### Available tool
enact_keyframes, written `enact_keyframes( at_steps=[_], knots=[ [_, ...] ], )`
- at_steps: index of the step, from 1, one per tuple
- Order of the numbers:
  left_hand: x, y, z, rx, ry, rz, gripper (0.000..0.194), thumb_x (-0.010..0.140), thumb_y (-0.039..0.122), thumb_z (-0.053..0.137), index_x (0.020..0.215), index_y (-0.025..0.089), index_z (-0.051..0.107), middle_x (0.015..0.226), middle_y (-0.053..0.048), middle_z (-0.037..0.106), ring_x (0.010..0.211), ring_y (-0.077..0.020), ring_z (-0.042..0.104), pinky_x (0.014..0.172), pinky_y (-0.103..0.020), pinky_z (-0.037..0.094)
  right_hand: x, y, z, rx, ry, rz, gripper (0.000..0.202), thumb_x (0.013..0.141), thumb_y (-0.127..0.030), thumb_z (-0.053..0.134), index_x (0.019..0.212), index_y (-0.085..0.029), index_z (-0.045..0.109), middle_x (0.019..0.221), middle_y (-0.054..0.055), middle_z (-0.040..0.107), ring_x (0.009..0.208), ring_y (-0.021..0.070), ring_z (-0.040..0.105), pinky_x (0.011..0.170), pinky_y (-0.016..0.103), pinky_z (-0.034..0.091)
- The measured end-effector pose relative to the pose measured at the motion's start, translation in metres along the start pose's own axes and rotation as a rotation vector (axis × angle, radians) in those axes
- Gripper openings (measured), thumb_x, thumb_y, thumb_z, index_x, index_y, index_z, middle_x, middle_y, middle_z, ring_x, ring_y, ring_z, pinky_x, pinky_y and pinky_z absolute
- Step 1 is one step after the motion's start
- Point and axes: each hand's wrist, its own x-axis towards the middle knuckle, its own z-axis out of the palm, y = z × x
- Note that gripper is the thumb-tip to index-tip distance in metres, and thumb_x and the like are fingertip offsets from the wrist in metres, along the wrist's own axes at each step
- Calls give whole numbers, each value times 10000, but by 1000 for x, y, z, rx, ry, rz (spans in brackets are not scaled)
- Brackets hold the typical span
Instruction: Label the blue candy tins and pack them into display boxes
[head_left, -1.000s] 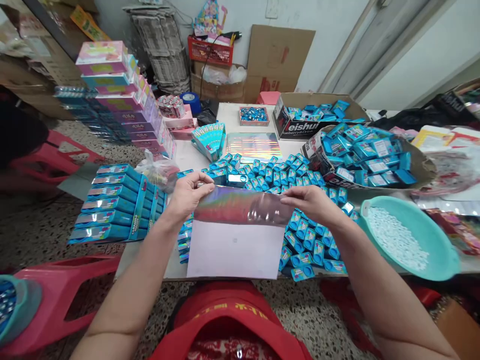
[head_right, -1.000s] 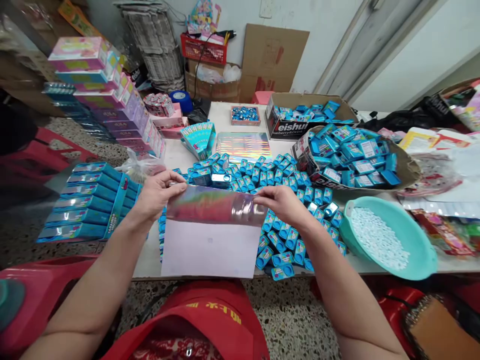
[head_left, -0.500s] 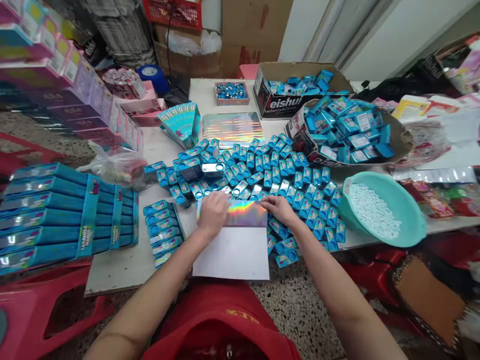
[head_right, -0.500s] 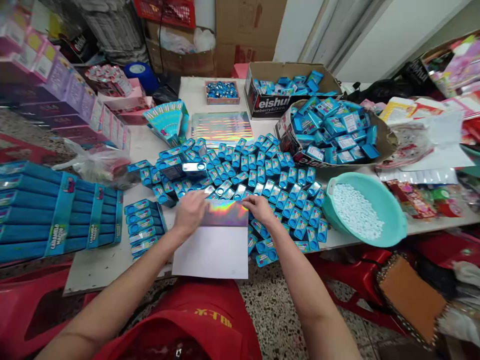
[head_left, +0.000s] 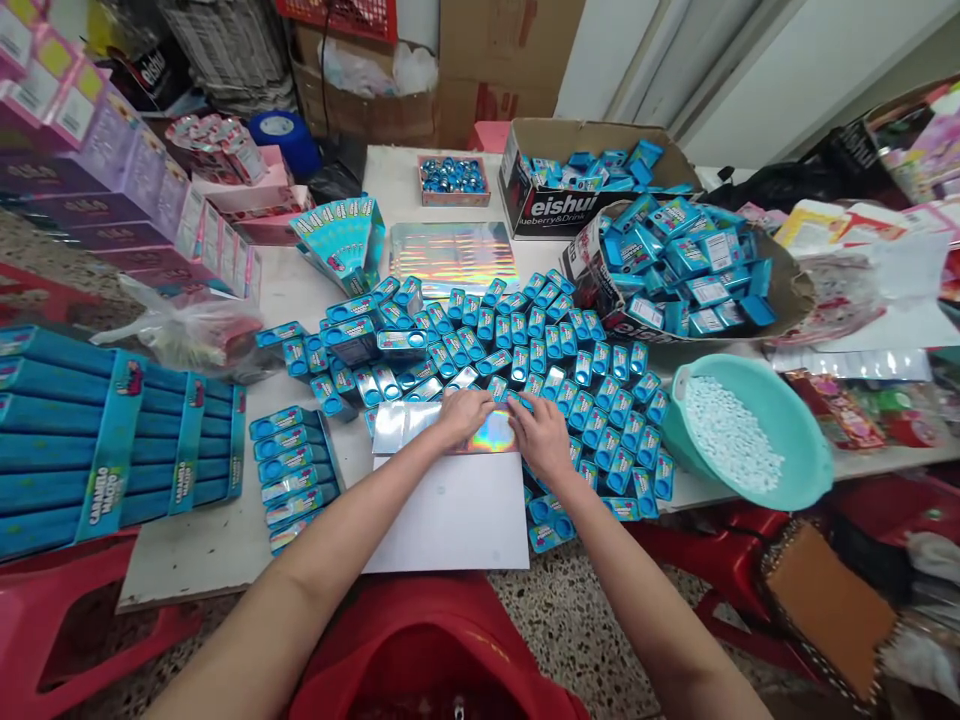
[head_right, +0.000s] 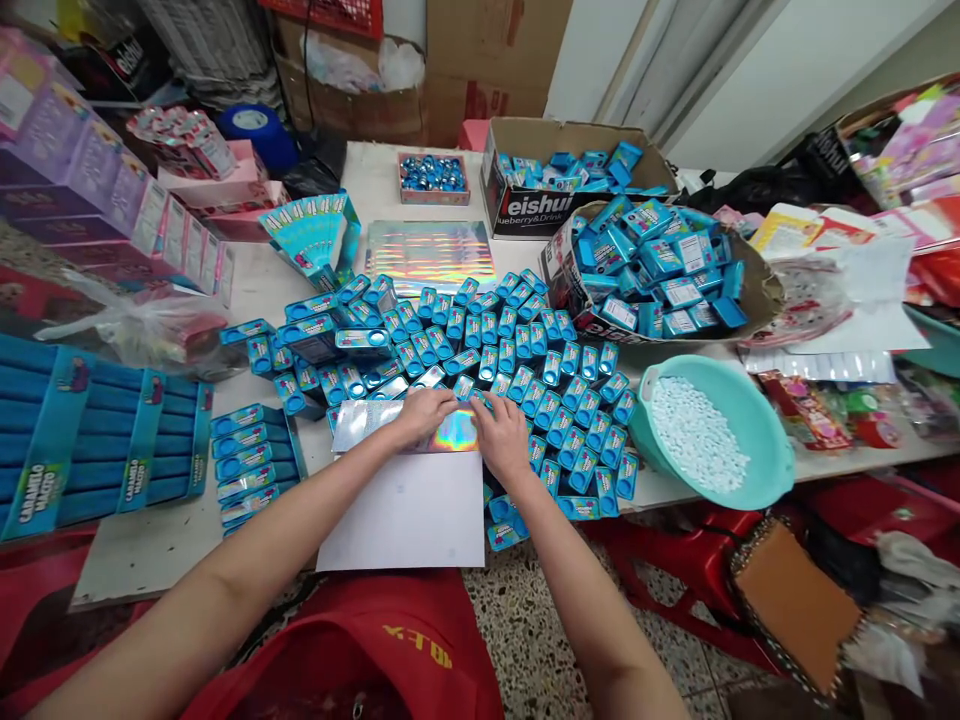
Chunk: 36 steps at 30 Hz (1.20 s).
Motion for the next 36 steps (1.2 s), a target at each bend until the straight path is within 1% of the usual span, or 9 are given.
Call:
enact_keyframes(
  at_steps=[7, 13, 17, 21, 25, 28, 31, 33, 36],
  knots=[
    [3, 2, 2, -23, -11, 2, 304, 892, 297, 418, 775, 209, 684, 829, -52, 720, 886, -227, 625, 783, -341, 317, -15, -6, 2, -83, -44, -62, 330, 936, -250, 444, 1226, -231, 600, 1244, 117, 611, 1122, 286, 514, 897, 425, 401],
    [3, 2, 2, -23, 1, 9, 302, 901, 299, 423, 769, 208, 679, 821, -46, 715, 856, -218, 620, 770, -335, 316, -18, -11, -5, -30, -2, -82, 212, 936, -278, 459, 977, -213, 657, 1131, 99, 660, 1061, 257, 547, 873, 382, 390],
    [3, 3, 7, -12, 39, 16, 320, 923, 341, 430, 790, 197, 683, 834, -68, 707, 929, -247, 595, 827, -368, 310, -20, -19, -35, 15, 3, -79, 225, 938, -289, 458, 797, -211, 616, 770, 60, 674, 775, 217, 569, 713, 337, 392],
    [-3, 3, 12, -24, 114, 17, 259, 925, 306, 458, 895, 201, 694, 975, -90, 684, 1052, -268, 533, 909, -413, 292, -22, -32, -83, 213, 52, 36, 153, 903, -302, 531, 787, -218, 585, 741, 30, 647, 715, 182, 572, 673, 302, 421],
    [-26, 4, 5, -415, 320, 62, 301, 947, 334, 414, 1132, 233, 629, 1201, -83, 604, 1181, -240, 470, 990, -399, 306, -14, -49, -107, 417, 21, 172, 147, 860, -334, 587, 765, -224, 573, 712, 4, 631, 672, 164, 587, 650, 281, 446],
    [-58, 3, -2, -897, 205, 196, 375, 902, 435, 475, 1183, 212, 582, 1210, -90, 595, 1091, -212, 547, 894, -333, 426, -8, -63, -102, 546, -28, 213, 181, 838, -372, 594, 733, -226, 575, 686, 2, 626, 647, 164, 583, 641, 283, 453],
    [-93, -5, -11, -1094, 2, 79, 313, 809, 430, 577, 942, 156, 651, 798, -43, 645, 725, -153, 601, 648, -257, 475, -2, -83, -82, 654, -55, 288, 214, 799, -423, 622, 725, -225, 586, 682, 7, 627, 641, 167, 575, 638, 290, 457],
    [-117, -19, -21, -1090, 40, -72, 254, 802, 382, 549, 809, 151, 653, 629, 1, 578, 579, -117, 540, 557, -227, 438, 1, -104, -63, 732, -87, 353, 233, 771, -442, 642, 724, -220, 587, 678, 8, 623, 628, 166, 566, 627, 293, 456],
    [-155, -51, -40, -925, 210, -219, 229, 802, 336, 515, 800, 172, 675, 679, 3, 613, 604, -118, 534, 580, -226, 416, 4, -150, -29, 897, -168, 406, 241, 748, -442, 645, 719, -213, 578, 672, 8, 611, 615, 160, 547, 614, 290, 452]
  ],
)
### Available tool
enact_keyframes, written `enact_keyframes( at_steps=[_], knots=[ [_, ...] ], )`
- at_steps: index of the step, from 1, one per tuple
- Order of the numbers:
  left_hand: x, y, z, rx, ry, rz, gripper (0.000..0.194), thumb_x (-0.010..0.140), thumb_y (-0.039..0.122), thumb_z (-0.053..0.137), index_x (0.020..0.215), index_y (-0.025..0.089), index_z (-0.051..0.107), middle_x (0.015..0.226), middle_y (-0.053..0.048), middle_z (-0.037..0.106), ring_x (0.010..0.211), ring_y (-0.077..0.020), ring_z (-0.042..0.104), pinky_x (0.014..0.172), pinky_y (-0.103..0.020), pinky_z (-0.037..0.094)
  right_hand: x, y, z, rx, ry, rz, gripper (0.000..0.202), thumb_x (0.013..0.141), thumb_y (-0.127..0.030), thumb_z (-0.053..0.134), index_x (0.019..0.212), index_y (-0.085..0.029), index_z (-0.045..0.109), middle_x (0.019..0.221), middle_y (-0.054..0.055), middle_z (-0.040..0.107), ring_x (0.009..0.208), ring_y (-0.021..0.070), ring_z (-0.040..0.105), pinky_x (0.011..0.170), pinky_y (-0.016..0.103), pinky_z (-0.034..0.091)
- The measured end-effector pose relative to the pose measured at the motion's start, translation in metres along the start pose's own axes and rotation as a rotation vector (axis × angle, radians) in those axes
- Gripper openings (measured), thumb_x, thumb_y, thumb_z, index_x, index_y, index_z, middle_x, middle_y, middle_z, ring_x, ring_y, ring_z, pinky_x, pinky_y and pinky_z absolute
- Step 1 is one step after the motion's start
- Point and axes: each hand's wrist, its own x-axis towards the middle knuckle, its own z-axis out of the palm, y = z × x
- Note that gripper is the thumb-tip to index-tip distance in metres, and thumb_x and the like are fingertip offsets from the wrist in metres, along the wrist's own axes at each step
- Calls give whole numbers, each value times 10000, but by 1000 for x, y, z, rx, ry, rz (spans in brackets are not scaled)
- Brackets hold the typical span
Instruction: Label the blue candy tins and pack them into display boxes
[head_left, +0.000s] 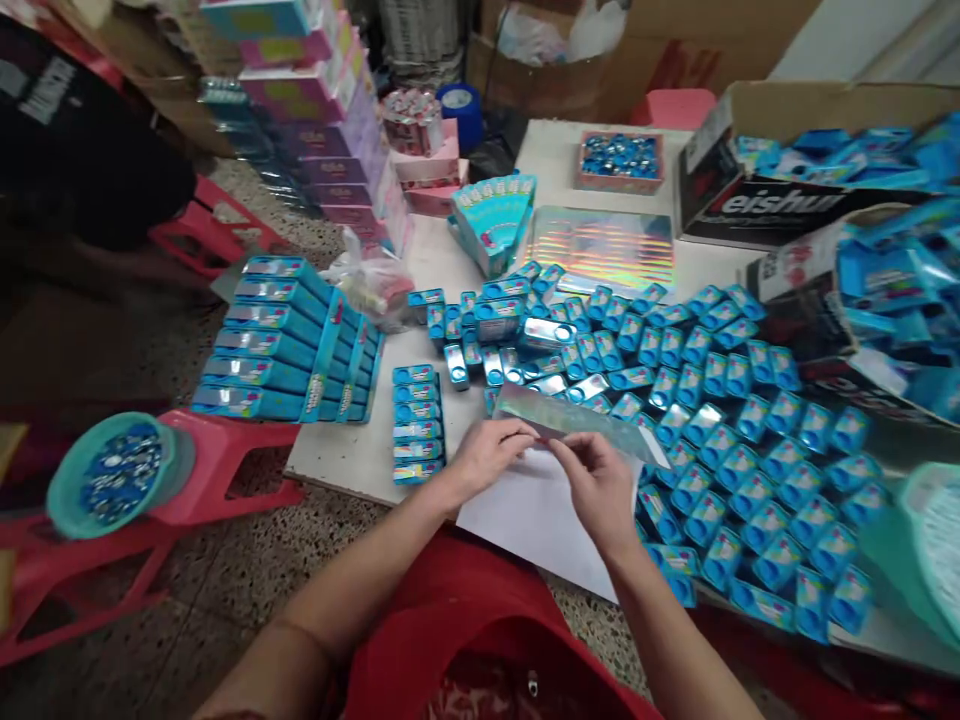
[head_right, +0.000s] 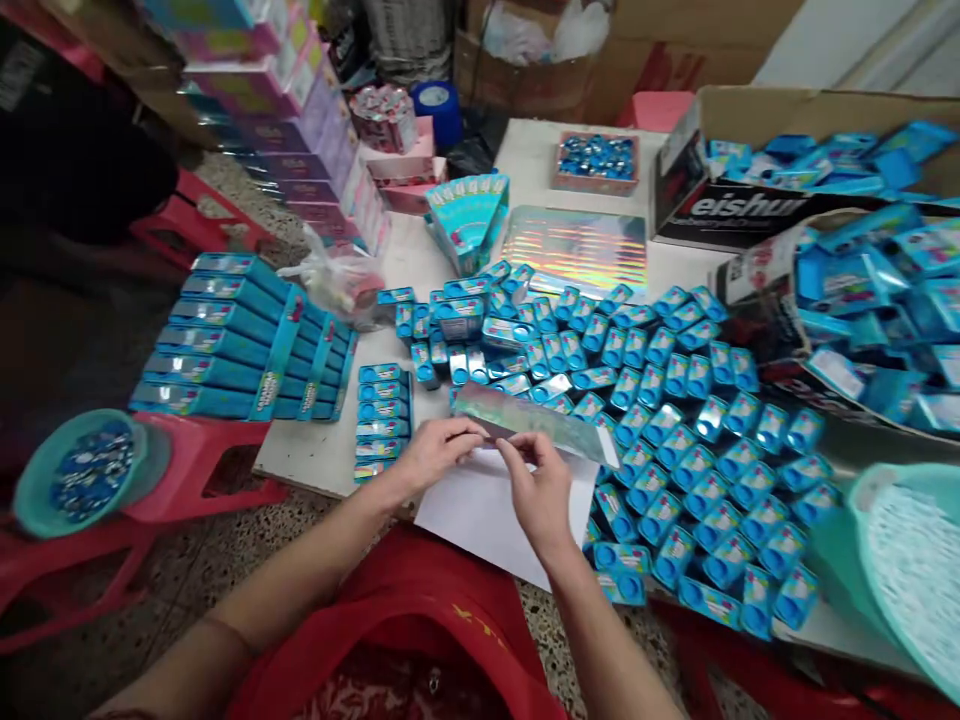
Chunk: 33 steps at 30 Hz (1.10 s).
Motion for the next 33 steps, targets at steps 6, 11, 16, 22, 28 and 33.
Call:
enact_keyframes(
  at_steps=[6, 11, 16, 22, 28, 33],
  knots=[
    [-45, -40, -98, 310, 330, -53, 235, 805, 338, 484, 717, 201, 654, 744, -4, 620, 721, -160, 560, 669, -246, 411, -5, -10, 129, 162, -198, 80, 231, 758, -430, 605, 697, -210, 571, 704, 15, 590, 680, 167, 536, 654, 289, 453],
    [-52, -77, -143, 360, 358, -152, 239, 824, 359, 452, 800, 216, 642, 584, 30, 529, 560, -147, 503, 552, -240, 358, -2, -1, 192, 15, -136, 28, 224, 739, -422, 637, 688, -205, 628, 847, 53, 543, 827, 212, 507, 799, 354, 436],
    [-44, -95, -157, 393, 380, -144, 192, 781, 283, 503, 913, 219, 627, 643, 27, 576, 636, -168, 535, 588, -250, 360, -1, 9, 213, -83, -43, 25, 165, 741, -352, 636, 679, -199, 634, 876, 80, 515, 925, 259, 485, 866, 391, 396],
    [-46, -101, -160, 314, 391, -110, 131, 772, 264, 459, 720, 203, 563, 704, 7, 605, 657, -154, 535, 613, -251, 378, -4, 2, 213, -120, -46, 1, 188, 754, -375, 633, 693, -197, 634, 918, 91, 524, 965, 267, 484, 878, 394, 392],
    [-53, -109, -164, 64, 385, -117, 177, 756, 336, 473, 797, 197, 576, 573, 52, 482, 520, -116, 474, 524, -228, 374, -1, -9, 192, -6, -100, 51, 245, 732, -435, 641, 689, -195, 617, 885, 61, 571, 899, 222, 530, 836, 368, 432],
    [-59, -105, -154, -95, 468, -123, 278, 784, 416, 522, 898, 178, 612, 711, 9, 584, 617, -120, 537, 542, -222, 407, -2, -23, 174, 404, -230, 288, 323, 643, -475, 736, 697, -201, 576, 739, 10, 623, 702, 160, 581, 707, 317, 502]
  ],
)
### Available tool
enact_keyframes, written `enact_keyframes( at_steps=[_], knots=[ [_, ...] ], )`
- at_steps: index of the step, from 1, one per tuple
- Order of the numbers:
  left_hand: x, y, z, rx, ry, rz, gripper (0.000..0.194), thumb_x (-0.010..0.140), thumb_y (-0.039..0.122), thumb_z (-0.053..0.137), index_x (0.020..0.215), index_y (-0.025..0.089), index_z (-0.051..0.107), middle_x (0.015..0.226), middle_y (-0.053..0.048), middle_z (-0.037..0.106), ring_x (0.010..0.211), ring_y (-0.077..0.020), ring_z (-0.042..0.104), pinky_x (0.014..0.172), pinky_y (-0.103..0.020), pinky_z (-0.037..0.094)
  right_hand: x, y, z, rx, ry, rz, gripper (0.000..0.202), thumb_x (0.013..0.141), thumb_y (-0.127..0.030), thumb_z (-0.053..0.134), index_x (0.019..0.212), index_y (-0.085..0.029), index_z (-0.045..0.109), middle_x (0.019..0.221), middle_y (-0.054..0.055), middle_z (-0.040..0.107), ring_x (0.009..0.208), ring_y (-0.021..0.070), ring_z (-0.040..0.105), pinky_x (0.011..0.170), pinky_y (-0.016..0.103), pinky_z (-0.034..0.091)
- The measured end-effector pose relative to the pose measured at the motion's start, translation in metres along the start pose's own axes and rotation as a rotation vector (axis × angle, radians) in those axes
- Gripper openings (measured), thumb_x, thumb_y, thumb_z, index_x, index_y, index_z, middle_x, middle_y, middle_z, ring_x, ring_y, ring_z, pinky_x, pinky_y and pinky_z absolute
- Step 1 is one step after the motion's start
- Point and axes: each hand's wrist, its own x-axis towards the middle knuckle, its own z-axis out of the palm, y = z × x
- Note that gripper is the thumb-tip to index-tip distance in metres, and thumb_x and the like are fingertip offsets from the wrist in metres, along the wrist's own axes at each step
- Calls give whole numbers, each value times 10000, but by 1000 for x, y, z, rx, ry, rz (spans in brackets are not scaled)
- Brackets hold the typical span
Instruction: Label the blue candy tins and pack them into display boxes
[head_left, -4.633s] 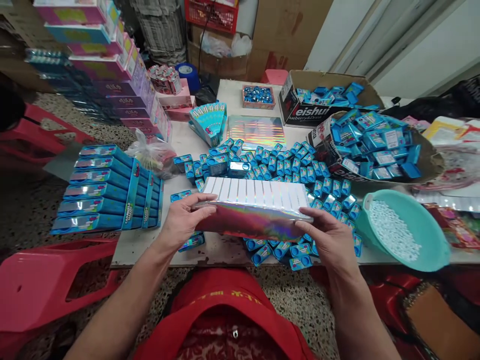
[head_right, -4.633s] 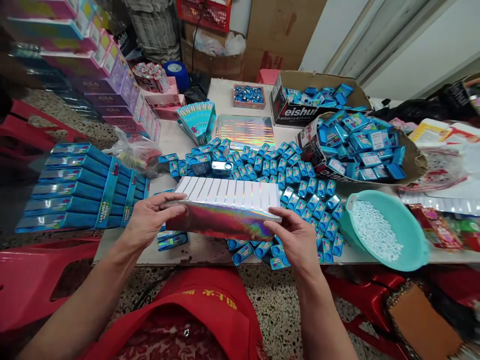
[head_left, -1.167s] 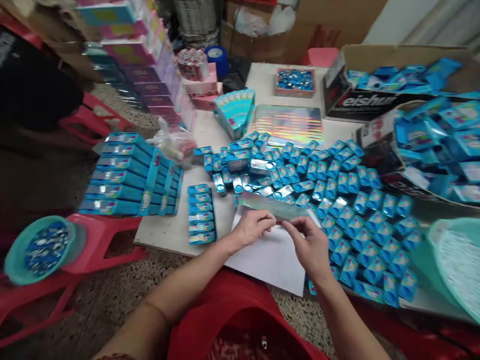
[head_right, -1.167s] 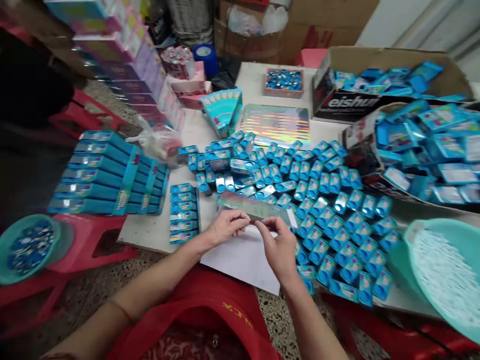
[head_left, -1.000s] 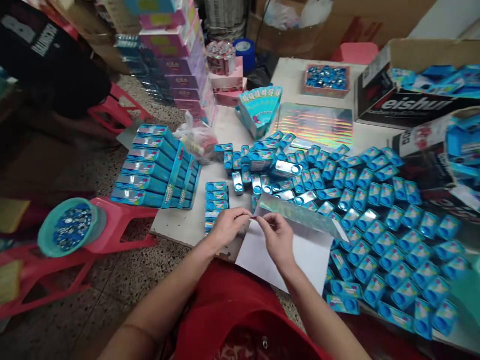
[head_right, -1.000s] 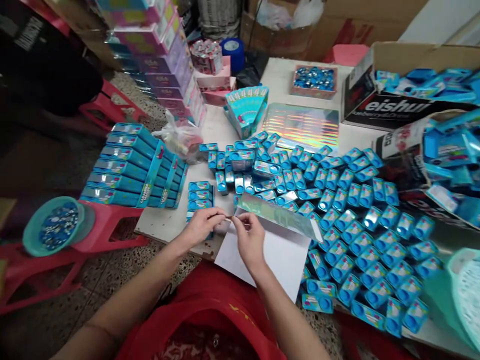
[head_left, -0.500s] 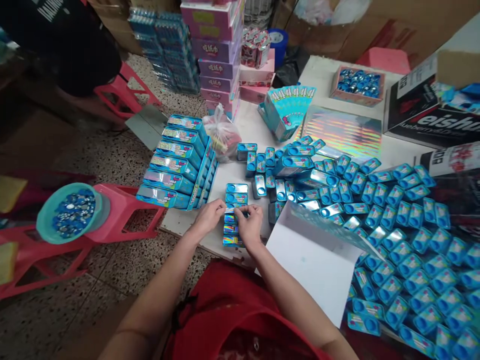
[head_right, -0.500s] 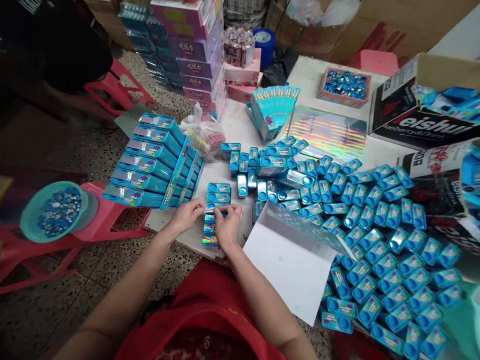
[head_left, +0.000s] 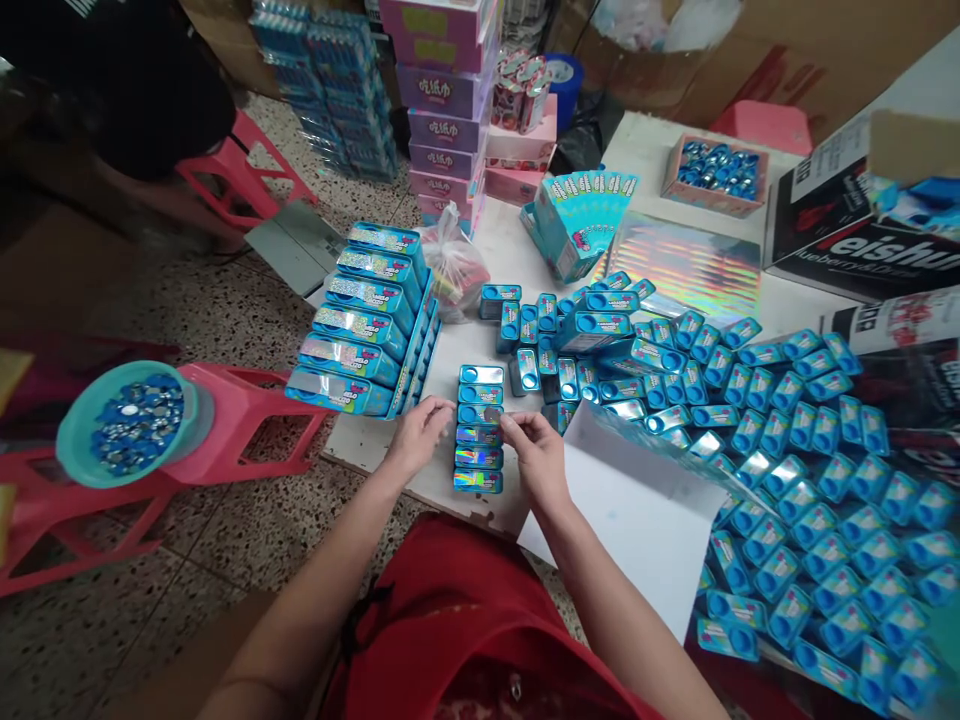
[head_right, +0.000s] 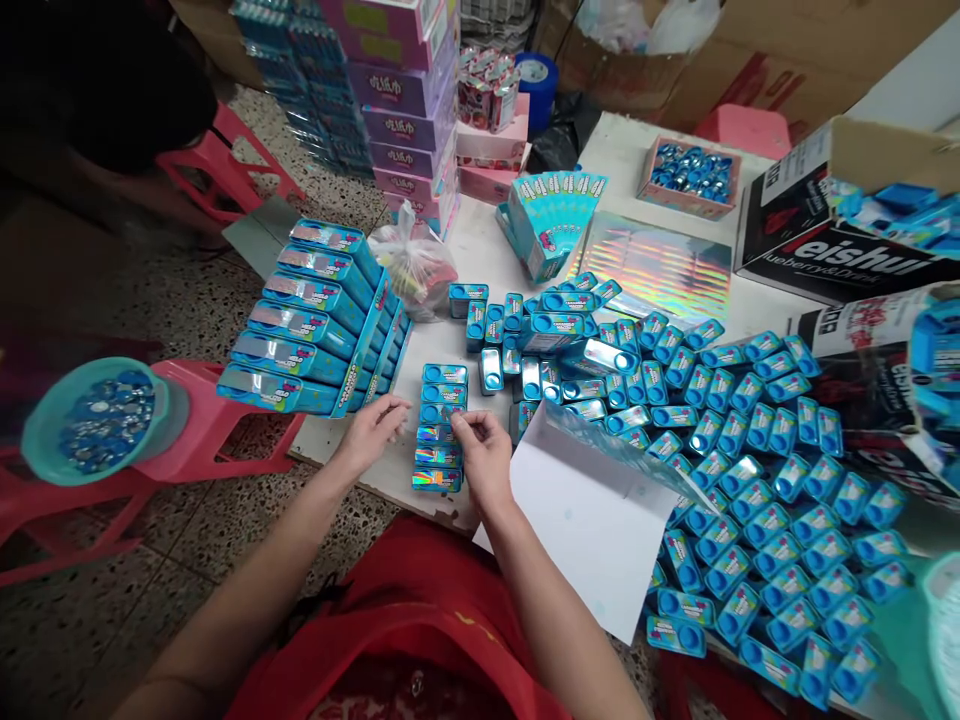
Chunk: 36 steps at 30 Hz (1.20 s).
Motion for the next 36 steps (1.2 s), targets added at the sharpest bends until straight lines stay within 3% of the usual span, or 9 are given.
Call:
enact_keyframes(
  at_steps=[4, 7, 10, 14, 17, 22, 26, 30, 36],
  knots=[
    [-16, 17, 14, -264, -99, -88, 482, 732, 492, 646, 1084, 167, 590, 981, -57, 637, 727, -131, 590, 581, -225, 440, -12, -19, -7, 310, -4, 160, 354, 539, -401, 844, 656, -199, 579, 655, -30, 613, 703, 143, 638, 705, 278, 543],
    [-24, 29, 25, -463, -225, -186, 567, 685, 503, 710, 1106, 142, 591, 869, -53, 644, 687, -124, 576, 558, -218, 408, -18, -29, -10, 447, -1, 247, 350, 495, -346, 882, 646, -192, 605, 633, -40, 630, 690, 116, 651, 684, 222, 554],
    [-26, 33, 37, -561, -287, -235, 491, 656, 467, 748, 1001, 135, 638, 738, -22, 618, 645, -104, 553, 526, -201, 355, -21, -32, -11, 501, -7, 270, 345, 479, -317, 893, 648, -188, 622, 652, -34, 663, 692, 107, 662, 681, 200, 559],
    [-23, 33, 48, -551, -212, -192, 326, 679, 429, 713, 812, 139, 646, 656, 6, 579, 579, -87, 509, 522, -208, 340, -22, -28, -12, 505, -2, 267, 331, 493, -310, 888, 654, -190, 625, 651, -31, 668, 697, 111, 668, 690, 206, 564],
    [-22, 31, 48, -233, -72, 5, 202, 764, 365, 620, 748, 164, 631, 631, 11, 573, 585, -107, 508, 556, -233, 368, -22, -22, -13, 453, 62, 255, 348, 479, -329, 890, 644, -181, 623, 621, -32, 652, 645, 98, 645, 648, 199, 560],
    [-25, 20, 38, 691, 310, 687, 236, 892, 233, 492, 700, 192, 622, 639, -26, 573, 677, -148, 549, 636, -278, 380, -24, -16, -18, 324, 190, 183, 390, 455, -379, 887, 631, -159, 619, 553, -31, 625, 533, 81, 586, 571, 202, 532],
    [-26, 3, 31, 873, 345, 921, 169, 909, 207, 492, 883, 209, 659, 763, -52, 661, 710, -159, 598, 647, -290, 408, -29, -24, -24, 213, 181, 147, 400, 486, -417, 864, 633, -163, 594, 544, -36, 607, 517, 93, 577, 571, 246, 535],
    [-27, -10, 30, 610, 216, 741, 188, 893, 328, 544, 998, 236, 670, 909, -66, 701, 828, -191, 635, 754, -316, 473, -37, -41, -33, 61, 151, 20, 355, 581, -425, 821, 658, -167, 588, 578, -44, 591, 532, 87, 566, 552, 236, 522],
    [-33, 11, 44, -484, -70, 33, 591, 842, 658, 426, 1163, 186, 580, 1162, -131, 616, 942, -218, 629, 705, -324, 536, -50, -58, -49, -85, 47, -53, 283, 691, -411, 757, 711, -176, 601, 661, -22, 617, 566, 103, 583, 561, 249, 520]
  ],
)
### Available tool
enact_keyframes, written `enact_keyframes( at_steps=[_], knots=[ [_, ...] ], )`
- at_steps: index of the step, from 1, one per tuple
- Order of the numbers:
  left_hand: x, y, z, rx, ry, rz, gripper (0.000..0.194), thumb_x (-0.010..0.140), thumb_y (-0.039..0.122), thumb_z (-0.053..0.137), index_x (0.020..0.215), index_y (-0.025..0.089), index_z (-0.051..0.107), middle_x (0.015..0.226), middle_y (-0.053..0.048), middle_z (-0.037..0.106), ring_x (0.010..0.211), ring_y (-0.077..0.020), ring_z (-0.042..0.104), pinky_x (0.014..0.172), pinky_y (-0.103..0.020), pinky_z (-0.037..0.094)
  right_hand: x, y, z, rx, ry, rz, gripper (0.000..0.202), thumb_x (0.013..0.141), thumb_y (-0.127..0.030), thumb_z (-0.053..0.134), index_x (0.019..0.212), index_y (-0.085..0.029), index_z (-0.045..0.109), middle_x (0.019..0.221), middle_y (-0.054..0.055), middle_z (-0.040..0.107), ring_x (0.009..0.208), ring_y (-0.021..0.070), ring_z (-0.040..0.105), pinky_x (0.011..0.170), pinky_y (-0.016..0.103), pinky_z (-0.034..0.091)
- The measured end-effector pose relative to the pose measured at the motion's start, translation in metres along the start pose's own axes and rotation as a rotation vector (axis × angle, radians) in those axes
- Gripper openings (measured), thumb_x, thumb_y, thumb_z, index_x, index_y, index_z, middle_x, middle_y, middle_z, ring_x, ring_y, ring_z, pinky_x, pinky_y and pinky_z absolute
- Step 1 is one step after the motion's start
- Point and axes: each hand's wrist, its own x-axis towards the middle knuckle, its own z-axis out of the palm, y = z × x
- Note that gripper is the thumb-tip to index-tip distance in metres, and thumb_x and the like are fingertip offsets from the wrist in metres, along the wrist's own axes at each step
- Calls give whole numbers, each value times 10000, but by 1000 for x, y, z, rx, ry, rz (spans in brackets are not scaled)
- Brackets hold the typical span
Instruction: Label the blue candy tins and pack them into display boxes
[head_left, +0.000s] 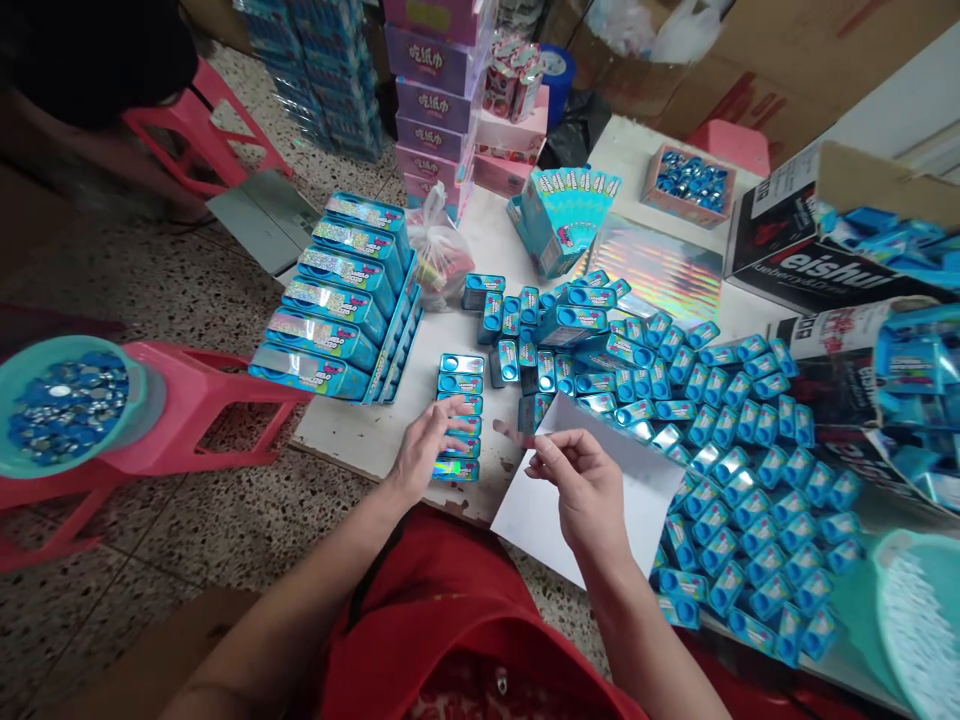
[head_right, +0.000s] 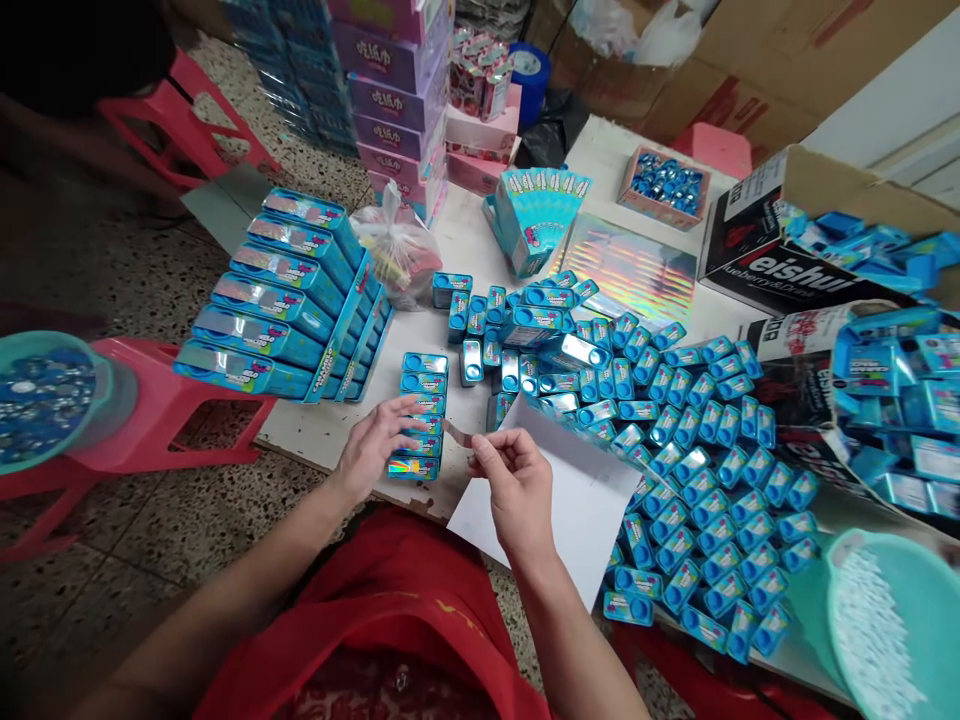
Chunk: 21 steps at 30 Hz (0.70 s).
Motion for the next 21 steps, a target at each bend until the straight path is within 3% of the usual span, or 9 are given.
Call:
enact_keyframes(
  at_steps=[3, 5, 7, 9, 14, 17, 21],
  knots=[
    [3, 12, 18, -319, -213, -174, 705, 665, 682, 643, 1161, 186, 572, 1234, -148, 577, 1026, -252, 604, 717, -329, 536, -3, 0, -4, -12, -18, 7, 286, 695, -419, 751, 710, -181, 593, 633, -30, 589, 564, 107, 567, 564, 257, 515],
    [4, 15, 25, -288, -261, -245, 578, 595, 546, 770, 1006, 168, 621, 995, -101, 670, 857, -197, 640, 644, -268, 510, -2, 5, -4, -23, -28, 23, 296, 696, -433, 743, 707, -182, 585, 636, -27, 581, 570, 109, 551, 570, 265, 508],
    [5, 13, 26, -147, -183, -270, 383, 607, 438, 778, 815, 154, 625, 694, -24, 650, 634, -126, 603, 558, -220, 456, 2, 18, 1, -52, -10, 38, 307, 696, -454, 727, 708, -186, 578, 648, -24, 568, 589, 117, 532, 577, 277, 500],
    [5, 7, 19, 5, -46, -244, 283, 638, 402, 731, 720, 158, 611, 564, 16, 591, 537, -102, 551, 522, -210, 426, 10, 38, 11, -114, 49, 14, 316, 688, -476, 712, 699, -189, 581, 689, -8, 558, 662, 142, 531, 608, 292, 493],
    [14, -10, -18, 375, 188, -103, 208, 710, 362, 589, 786, 182, 660, 593, 18, 605, 568, -128, 561, 572, -236, 449, 38, 84, 48, -300, 173, -105, 298, 680, -481, 676, 660, -188, 624, 902, 62, 524, 972, 230, 507, 787, 343, 459],
    [23, -13, -34, 593, 219, 18, 240, 761, 306, 507, 893, 206, 681, 619, 17, 618, 606, -138, 560, 617, -246, 442, 55, 93, 64, -331, 162, -97, 249, 705, -435, 659, 690, -189, 631, 973, 79, 505, 1040, 245, 484, 852, 363, 429],
    [32, -15, -42, 605, 203, 31, 224, 751, 324, 525, 846, 194, 681, 688, -1, 654, 627, -145, 574, 631, -256, 456, 63, 90, 70, -369, 140, -103, 203, 698, -386, 673, 666, -190, 632, 986, 81, 507, 1043, 249, 485, 898, 378, 397]
  ],
)
